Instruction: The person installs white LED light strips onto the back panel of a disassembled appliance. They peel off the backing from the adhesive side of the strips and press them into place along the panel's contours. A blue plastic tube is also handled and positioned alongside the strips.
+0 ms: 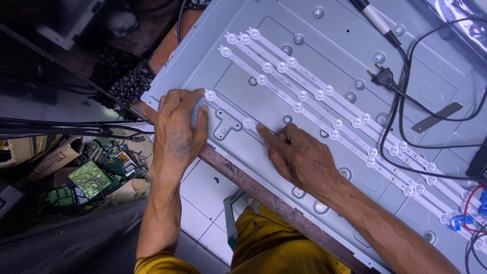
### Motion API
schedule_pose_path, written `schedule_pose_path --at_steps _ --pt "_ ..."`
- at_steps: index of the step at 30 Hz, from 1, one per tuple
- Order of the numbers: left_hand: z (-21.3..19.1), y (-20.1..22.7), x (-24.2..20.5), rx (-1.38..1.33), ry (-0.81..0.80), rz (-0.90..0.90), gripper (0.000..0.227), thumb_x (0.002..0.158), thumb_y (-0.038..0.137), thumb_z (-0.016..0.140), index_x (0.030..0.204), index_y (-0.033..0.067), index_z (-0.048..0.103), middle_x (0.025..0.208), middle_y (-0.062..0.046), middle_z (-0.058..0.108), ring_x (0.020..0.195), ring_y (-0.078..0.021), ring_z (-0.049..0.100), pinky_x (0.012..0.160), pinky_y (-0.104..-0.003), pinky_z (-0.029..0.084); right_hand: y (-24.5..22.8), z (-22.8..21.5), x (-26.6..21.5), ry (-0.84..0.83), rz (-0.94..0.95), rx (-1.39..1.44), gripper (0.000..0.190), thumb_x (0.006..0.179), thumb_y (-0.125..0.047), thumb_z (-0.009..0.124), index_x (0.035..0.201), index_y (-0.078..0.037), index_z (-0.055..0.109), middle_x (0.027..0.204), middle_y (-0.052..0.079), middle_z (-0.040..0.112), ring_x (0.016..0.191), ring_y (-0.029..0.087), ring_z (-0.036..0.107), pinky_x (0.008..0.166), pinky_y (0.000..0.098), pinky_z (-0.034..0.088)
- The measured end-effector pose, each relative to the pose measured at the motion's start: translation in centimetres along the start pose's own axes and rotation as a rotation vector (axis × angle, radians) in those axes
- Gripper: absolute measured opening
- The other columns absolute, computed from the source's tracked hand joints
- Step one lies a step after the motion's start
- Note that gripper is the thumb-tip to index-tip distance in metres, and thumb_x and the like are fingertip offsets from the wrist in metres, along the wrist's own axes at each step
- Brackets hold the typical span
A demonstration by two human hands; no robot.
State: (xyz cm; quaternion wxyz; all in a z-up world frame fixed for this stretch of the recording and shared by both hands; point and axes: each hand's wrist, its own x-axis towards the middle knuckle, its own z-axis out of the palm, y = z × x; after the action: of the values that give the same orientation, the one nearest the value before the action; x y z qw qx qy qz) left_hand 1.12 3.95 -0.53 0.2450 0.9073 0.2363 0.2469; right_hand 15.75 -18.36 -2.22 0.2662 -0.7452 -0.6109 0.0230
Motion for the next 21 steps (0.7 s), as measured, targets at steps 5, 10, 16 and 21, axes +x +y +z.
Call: schedule_pose_path --at_steps 5,10,16,21 --pt "0.36 -0.26 -0.53 0.044 0.044 0.006 0.021 0.094 0.001 0.064 0.11 -0.0046 0.077 0.095 -0.018 0.063 0.09 -0.0357 0.066 0.074 -0.042 0.054 -0.21 -0.31 0.27 -0.025 0.019 0.02 0.03 0.098 -0.022 0.06 0.116 -0.006 0.078 0.075 0.01 0.055 0.057 0.022 0.058 0.044 0.0309 0.048" --pt "0.61 -0.79 -0.69 0.051 0.046 0.004 0.023 0.09 -0.001 0.061 0.105 -0.0053 0.079 0.101 -0.019 0.064 0.093 -0.0329 0.066 0.076 -0.039 0.055 -0.47 -0.24 0.5 -0.027 0.033 0.042 0.029 0.099 -0.022 0.059 0.113 -0.006 0.079 0.073 0.008 0.053 0.056 0.022 0.058 0.045 0.0304 0.047" --pt "0.38 -0.28 -0.45 0.047 0.033 -0.032 0.024 0.089 -0.003 0.062 0.104 -0.0056 0.08 0.098 -0.02 0.066 0.088 -0.0329 0.067 0.072 -0.039 0.054 -0.47 -0.13 0.6 -0.026 0.063 0.028 0.027 0.099 -0.021 0.06 0.109 -0.004 0.079 0.071 0.008 0.052 0.055 0.02 0.056 0.043 0.0288 0.047" --pt "0.18 -0.06 -0.37 0.058 0.0 -0.021 0.025 0.09 -0.002 0.062 0.105 -0.0046 0.08 0.099 -0.02 0.067 0.091 -0.0331 0.068 0.074 -0.039 0.055 -0.12 0.32 0.45 -0.036 0.06 0.023 0.029 0.099 -0.021 0.059 0.111 -0.004 0.079 0.071 0.008 0.052 0.057 0.02 0.056 0.045 0.0286 0.047"
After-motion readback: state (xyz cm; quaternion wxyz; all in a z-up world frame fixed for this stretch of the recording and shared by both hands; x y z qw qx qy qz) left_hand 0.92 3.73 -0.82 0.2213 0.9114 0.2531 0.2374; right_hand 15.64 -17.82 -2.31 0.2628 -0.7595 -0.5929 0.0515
